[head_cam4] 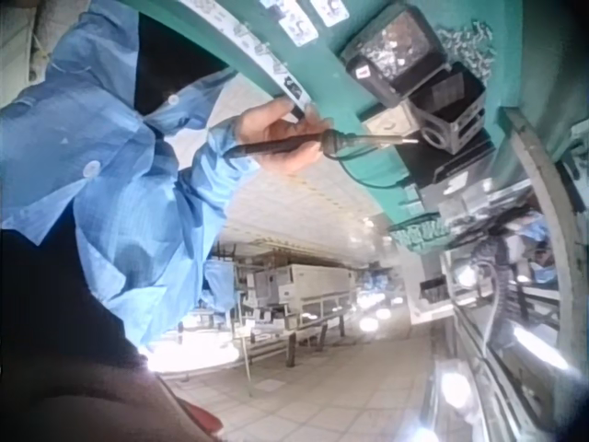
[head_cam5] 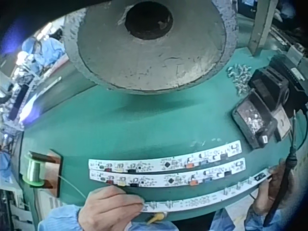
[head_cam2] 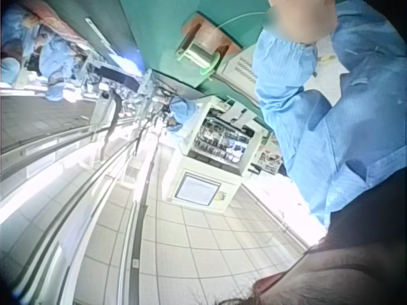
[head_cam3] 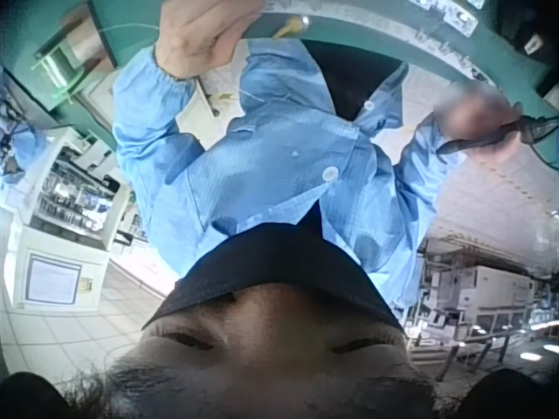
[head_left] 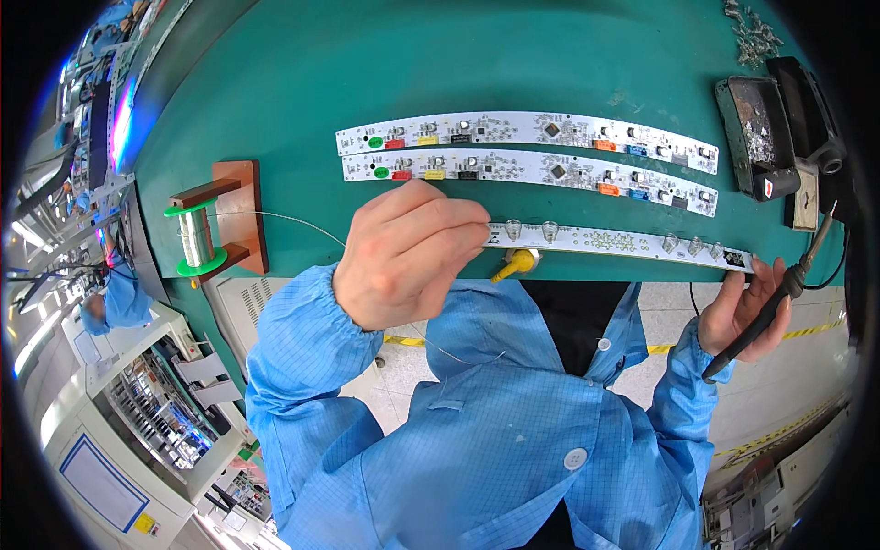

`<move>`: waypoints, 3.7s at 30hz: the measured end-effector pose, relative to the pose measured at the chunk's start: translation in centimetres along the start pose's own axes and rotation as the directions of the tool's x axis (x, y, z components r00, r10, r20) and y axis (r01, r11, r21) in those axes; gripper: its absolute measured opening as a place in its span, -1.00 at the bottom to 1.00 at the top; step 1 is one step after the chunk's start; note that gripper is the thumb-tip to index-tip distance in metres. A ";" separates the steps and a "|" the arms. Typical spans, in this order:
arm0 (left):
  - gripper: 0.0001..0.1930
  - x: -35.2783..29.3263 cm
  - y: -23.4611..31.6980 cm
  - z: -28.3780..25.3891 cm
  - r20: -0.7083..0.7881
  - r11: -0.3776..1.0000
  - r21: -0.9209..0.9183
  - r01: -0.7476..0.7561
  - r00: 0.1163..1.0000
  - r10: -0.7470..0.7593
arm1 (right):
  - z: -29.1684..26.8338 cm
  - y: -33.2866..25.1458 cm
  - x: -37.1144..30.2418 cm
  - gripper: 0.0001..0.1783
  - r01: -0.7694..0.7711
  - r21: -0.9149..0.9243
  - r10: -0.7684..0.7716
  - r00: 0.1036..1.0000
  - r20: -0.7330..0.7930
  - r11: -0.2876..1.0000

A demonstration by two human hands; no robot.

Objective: Solder components or wires onto long electronic circuit strips at a manufacturing workbench.

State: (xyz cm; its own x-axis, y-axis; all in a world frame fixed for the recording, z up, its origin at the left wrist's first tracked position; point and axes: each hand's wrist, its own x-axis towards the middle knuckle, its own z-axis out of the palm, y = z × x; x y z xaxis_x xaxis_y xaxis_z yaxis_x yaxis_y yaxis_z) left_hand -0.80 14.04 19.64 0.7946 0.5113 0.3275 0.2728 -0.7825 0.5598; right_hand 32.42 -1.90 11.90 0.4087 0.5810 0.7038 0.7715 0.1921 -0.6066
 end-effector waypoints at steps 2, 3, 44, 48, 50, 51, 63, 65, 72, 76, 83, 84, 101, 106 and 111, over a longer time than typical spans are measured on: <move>-0.72 -0.3 -0.1 0.2 -0.001 1.000 -0.008 0.001 1.000 -0.001 | -0.1 0.0 0.0 -0.24 0.004 -0.014 -0.004 1.000 0.000 1.000; -0.71 -0.5 -0.1 0.2 -0.031 1.000 -0.015 0.005 0.999 -0.005 | -0.1 0.1 0.0 -0.24 -0.001 -0.015 0.002 1.000 0.006 1.000; -0.69 -2.4 1.1 1.4 -0.260 0.990 -0.064 0.129 0.955 -0.142 | 0.1 -0.3 0.9 -0.24 0.056 -0.053 -0.053 0.997 0.064 0.997; -0.65 -2.3 1.0 1.6 -0.275 0.991 -0.074 0.115 0.953 -0.131 | 0.0 -0.3 0.9 -0.24 0.068 -0.056 -0.064 0.995 0.074 0.996; -0.63 -2.2 1.1 1.6 -0.285 0.991 -0.068 0.116 0.950 -0.130 | -0.1 -0.3 0.9 -0.24 0.068 -0.057 -0.063 0.995 0.081 0.996; -0.64 -2.2 1.1 1.5 -0.272 0.989 -0.073 0.130 0.951 -0.145 | -0.1 -0.3 0.9 -0.24 0.066 -0.064 -0.060 0.994 0.086 0.996; -0.77 -0.8 1.1 -0.4 -0.051 0.946 -0.248 0.207 0.973 -0.226 | 0.1 -0.4 0.7 -0.22 0.058 -0.070 -0.054 0.997 0.055 0.996; -0.79 -0.4 1.1 -0.8 -0.023 0.930 -0.292 0.224 0.970 -0.241 | 0.1 -0.3 0.6 -0.22 0.053 -0.056 -0.050 0.998 0.049 0.997; -0.73 0.8 0.3 -1.7 0.177 0.920 -0.316 0.230 0.968 -0.181 | 0.1 -0.2 0.5 -0.22 0.048 -0.042 -0.047 0.998 0.035 0.998; -0.78 1.0 0.6 -1.8 0.190 0.911 -0.317 0.264 0.959 -0.211 | 0.0 -0.1 0.4 -0.22 0.035 -0.052 -0.034 0.999 0.028 0.998; -0.78 1.1 1.0 -1.7 0.215 0.909 -0.277 0.312 0.942 -0.258 | 0.0 0.0 0.4 -0.23 0.048 -0.047 -0.047 0.998 0.030 0.998; -0.77 1.1 1.0 -1.7 0.210 0.914 -0.264 0.307 0.944 -0.256 | 0.0 0.0 0.4 -0.23 0.051 -0.054 -0.049 0.998 0.033 0.997; -0.69 0.6 1.0 -1.2 0.099 0.989 -0.108 0.096 0.991 -0.085 | -0.1 0.2 0.3 -0.21 0.072 -0.053 -0.070 0.996 0.046 0.996; -0.69 0.1 1.5 -0.9 0.045 0.983 -0.147 0.113 0.993 -0.107 | 0.0 0.1 0.2 -0.21 0.063 -0.063 -0.061 0.998 0.030 0.996; -0.67 -0.7 1.4 -0.4 -0.013 0.998 -0.010 0.059 0.998 -0.059 | 0.1 0.0 0.3 -0.22 0.050 -0.059 -0.048 0.998 0.029 0.997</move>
State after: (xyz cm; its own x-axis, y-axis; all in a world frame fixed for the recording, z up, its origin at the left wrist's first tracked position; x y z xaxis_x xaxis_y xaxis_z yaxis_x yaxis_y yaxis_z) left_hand -1.20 12.70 20.45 0.7699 0.5614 0.3036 0.3137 -0.7471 0.5860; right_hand 32.46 -1.61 12.10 0.3567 0.5940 0.7210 0.8183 0.1737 -0.5479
